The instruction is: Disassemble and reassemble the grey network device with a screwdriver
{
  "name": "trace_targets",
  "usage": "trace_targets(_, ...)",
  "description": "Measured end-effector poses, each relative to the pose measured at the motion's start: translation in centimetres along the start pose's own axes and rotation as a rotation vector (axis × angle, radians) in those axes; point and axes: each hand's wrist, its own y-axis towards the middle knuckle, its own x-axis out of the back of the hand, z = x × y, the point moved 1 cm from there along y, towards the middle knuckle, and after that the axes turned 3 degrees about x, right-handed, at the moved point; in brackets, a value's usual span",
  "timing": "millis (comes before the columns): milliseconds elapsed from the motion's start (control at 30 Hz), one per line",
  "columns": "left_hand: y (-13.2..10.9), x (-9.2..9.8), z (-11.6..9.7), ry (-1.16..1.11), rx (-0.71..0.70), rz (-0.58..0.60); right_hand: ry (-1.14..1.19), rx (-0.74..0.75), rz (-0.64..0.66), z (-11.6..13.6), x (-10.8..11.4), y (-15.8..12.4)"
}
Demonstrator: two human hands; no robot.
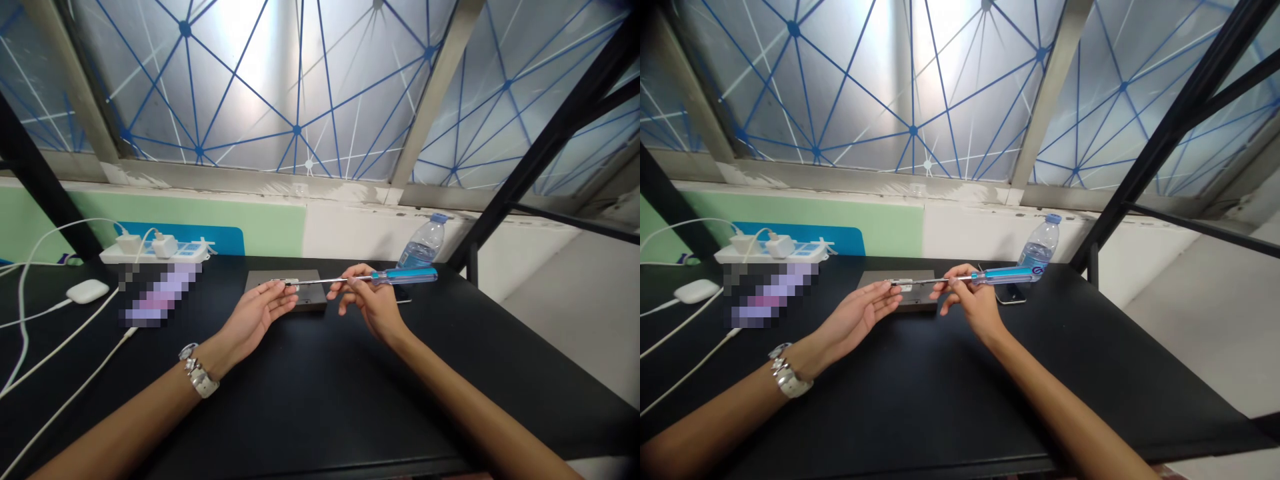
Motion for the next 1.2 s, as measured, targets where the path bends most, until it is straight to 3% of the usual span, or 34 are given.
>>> trace_targets(400,-0.4,-1.2,0.6,-0.030,-0.113,-0.016,-0.044,0.071,-0.070,1.1,-1.6,-0.2)
trace_targets(600,0.8,-1.0,0.3,0.441,-0.250,0.136,-0.224,0.145,-0.109,2.0,-1.5,0.4)
trace_targets(800,1.9,-2.0,0.0,0.989,-0.564,0.163,-0.683,0.159,0.112,2.4,-2.4,2.6)
trace_targets(933,2.3,-1.7,0.1,1.120,-0.617,0.132,-0.904,0.206,0.248,2.3,-3.8,3.8)
trace_targets(1200,2.9,-0.8,0.2,1.204,-0.637,0.111,-0.959,0.250,0.274,1.8,-4.2,4.2)
